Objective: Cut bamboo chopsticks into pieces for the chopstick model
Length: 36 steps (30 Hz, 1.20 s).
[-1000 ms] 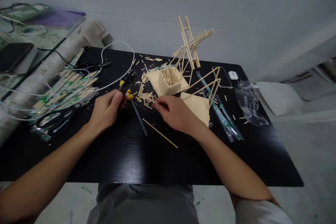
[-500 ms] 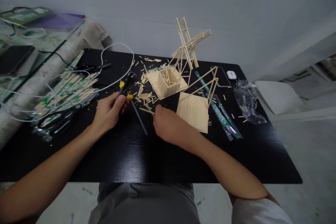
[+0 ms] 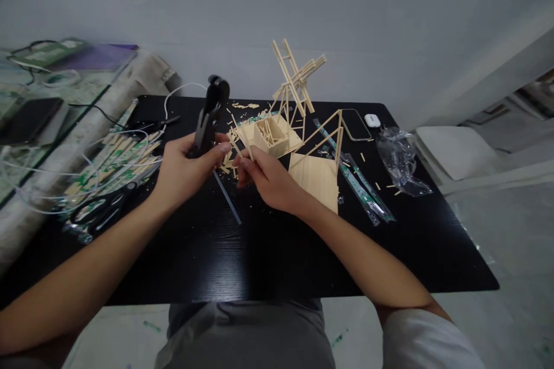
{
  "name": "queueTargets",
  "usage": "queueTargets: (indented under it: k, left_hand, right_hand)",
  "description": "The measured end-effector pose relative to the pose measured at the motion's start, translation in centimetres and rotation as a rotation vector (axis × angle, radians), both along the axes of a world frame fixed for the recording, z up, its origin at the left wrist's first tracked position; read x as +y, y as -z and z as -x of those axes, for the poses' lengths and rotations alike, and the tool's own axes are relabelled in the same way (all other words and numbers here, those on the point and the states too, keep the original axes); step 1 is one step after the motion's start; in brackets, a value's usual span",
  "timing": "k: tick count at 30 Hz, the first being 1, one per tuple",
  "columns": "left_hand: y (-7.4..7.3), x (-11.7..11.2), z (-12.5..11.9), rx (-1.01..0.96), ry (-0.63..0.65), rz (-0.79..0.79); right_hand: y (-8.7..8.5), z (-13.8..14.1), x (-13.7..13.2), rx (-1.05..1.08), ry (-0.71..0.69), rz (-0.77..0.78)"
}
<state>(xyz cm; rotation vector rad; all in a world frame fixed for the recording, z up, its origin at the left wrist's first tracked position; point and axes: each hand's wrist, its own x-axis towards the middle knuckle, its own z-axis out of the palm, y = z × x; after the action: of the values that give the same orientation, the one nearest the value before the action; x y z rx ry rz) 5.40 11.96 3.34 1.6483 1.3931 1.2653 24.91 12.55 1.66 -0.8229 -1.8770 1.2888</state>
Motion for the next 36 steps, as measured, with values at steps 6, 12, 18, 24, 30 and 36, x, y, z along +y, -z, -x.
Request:
queueTargets:
  k: [6, 12, 18, 24, 30, 36]
  left_hand:
    - [-2.3, 0.8, -1.5, 0.049, 0.219, -0.059]
    - [-1.2, 0.5, -1.4, 0.179, 0.274, -0.044]
    - [-2.0, 0.2, -0.5, 0.412, 0.273, -0.122]
    - [-2.0, 0.3, 0.3, 0.411, 0.34, -0.148]
    - [-1.7, 0.4, 0.2, 0.401, 0.352, -0.166]
    - [-1.9, 0.5, 0.5, 0.41, 0.391, -0.176]
  right_hand:
    - [-0.5, -0.5, 0.3, -0.04, -0.059, -0.05]
    - [0.5, -0.7, 0.6, -0.24, -0.025, -0.148]
    - [1.3, -0.8, 0.9, -0.331, 0.012, -0.201]
    - [1.6, -1.1, 1.1, -0.341, -0.022, -0.24]
    - [1.4, -1.1, 1.3, -0.334, -0.039, -0.232]
    - [1.0, -1.2, 1.3, -0.29, -0.093, -0.204]
